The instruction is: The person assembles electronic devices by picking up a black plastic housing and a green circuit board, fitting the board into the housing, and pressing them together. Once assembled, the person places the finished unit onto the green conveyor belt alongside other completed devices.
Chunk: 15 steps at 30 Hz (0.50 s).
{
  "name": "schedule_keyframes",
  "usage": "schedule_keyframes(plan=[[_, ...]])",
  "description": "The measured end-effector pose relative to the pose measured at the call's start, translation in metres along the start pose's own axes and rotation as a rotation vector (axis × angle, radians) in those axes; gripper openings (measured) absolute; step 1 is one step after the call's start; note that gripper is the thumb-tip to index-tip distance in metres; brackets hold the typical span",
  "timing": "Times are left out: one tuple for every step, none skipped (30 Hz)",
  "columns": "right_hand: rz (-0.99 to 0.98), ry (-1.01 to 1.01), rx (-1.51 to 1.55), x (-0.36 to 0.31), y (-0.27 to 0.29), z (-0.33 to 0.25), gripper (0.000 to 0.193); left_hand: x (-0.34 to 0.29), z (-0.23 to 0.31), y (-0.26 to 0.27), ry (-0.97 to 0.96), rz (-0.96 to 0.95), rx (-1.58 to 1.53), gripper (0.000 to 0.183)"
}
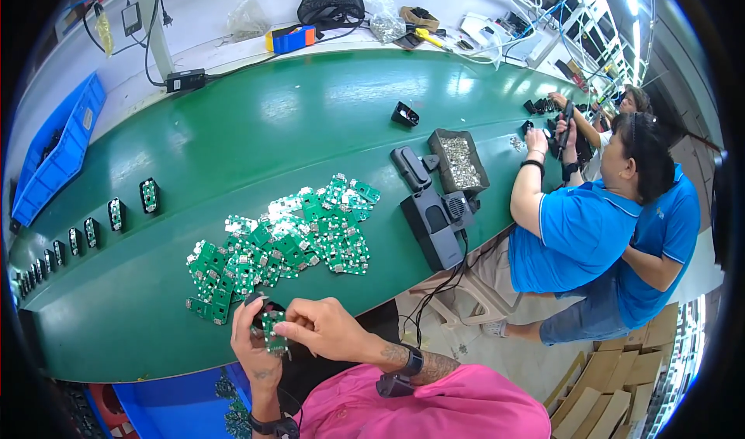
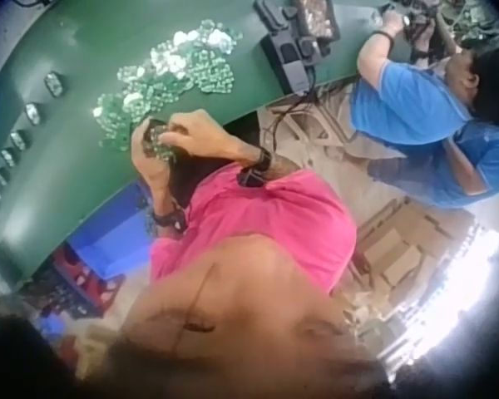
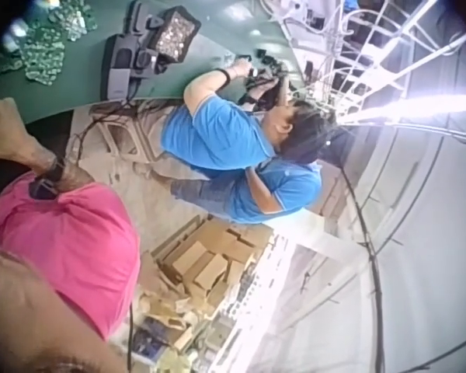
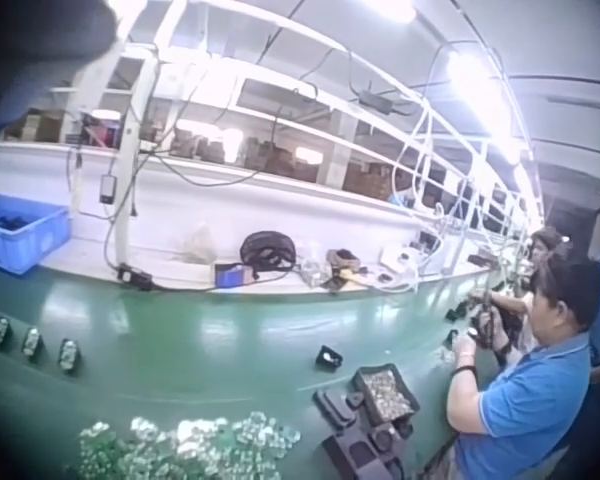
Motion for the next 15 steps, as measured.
schedule_keyframes(plan=[[-0.024,0.000,0.039,-0.002,-0.003,-0.001,0.024,0.001,0.006,0.002,-0.026,0.015,0.042,0.045],[-0.046,-0.005,0.049,-0.003,-0.007,0.001,0.024,0.002,0.010,0.003,-0.013,0.029,0.057,0.045],[0.046,0.079,0.044,-0.003,-0.002,0.000,0.021,0.003,0.013,0.000,0.007,-0.013,0.069,0.044],[0.132,0.162,0.045,-0.005,0.001,-0.005,0.019,0.005,0.016,-0.003,0.032,-0.049,0.084,0.044],[0.101,0.078,0.037,-0.006,0.001,-0.002,0.015,0.007,0.017,-0.006,0.042,-0.055,0.073,0.044],[0.161,0.138,-0.021,-0.008,0.004,-0.007,0.015,0.006,0.013,-0.007,0.093,-0.052,0.018,0.045],[0.203,0.243,-0.120,-0.010,0.008,-0.012,0.012,0.006,0.012,-0.009,0.138,-0.066,-0.022,0.049],[0.169,0.217,-0.153,-0.011,0.006,-0.011,0.011,0.001,0.008,-0.006,0.187,-0.056,-0.027,0.053],[0.161,0.132,-0.138,-0.012,0.007,-0.008,0.012,0.000,0.008,-0.002,0.163,-0.080,0.121,0.056],[0.158,0.064,-0.159,-0.012,0.010,-0.009,0.014,-0.002,0.000,-0.005,0.134,-0.099,0.107,0.054],[0.183,0.094,-0.182,-0.013,0.016,-0.002,0.017,0.002,0.004,-0.011,0.151,-0.116,0.094,0.048],[0.164,0.065,-0.216,-0.013,0.017,-0.004,0.019,0.003,0.007,-0.014,0.065,-0.117,0.177,0.052],[0.096,-0.030,-0.178,-0.014,0.019,0.002,0.019,0.002,0.007,-0.020,0.086,-0.116,0.184,0.053],[0.029,-0.129,-0.154,-0.017,0.022,0.012,0.019,0.001,0.008,-0.025,0.034,-0.125,0.178,0.052],[0.007,-0.107,-0.155,-0.018,0.027,0.014,0.019,0.001,0.007,-0.032,0.028,-0.119,0.134,0.051]])
Point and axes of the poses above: each hand's wrist, its own x-axis towards the middle knuckle, its own y-axis out of the back of the hand, z = x × y, the point moved 8 cm from there along x, towards the middle knuckle, and after that the axes turned 1 degree about -x, right-handed, at the moved point
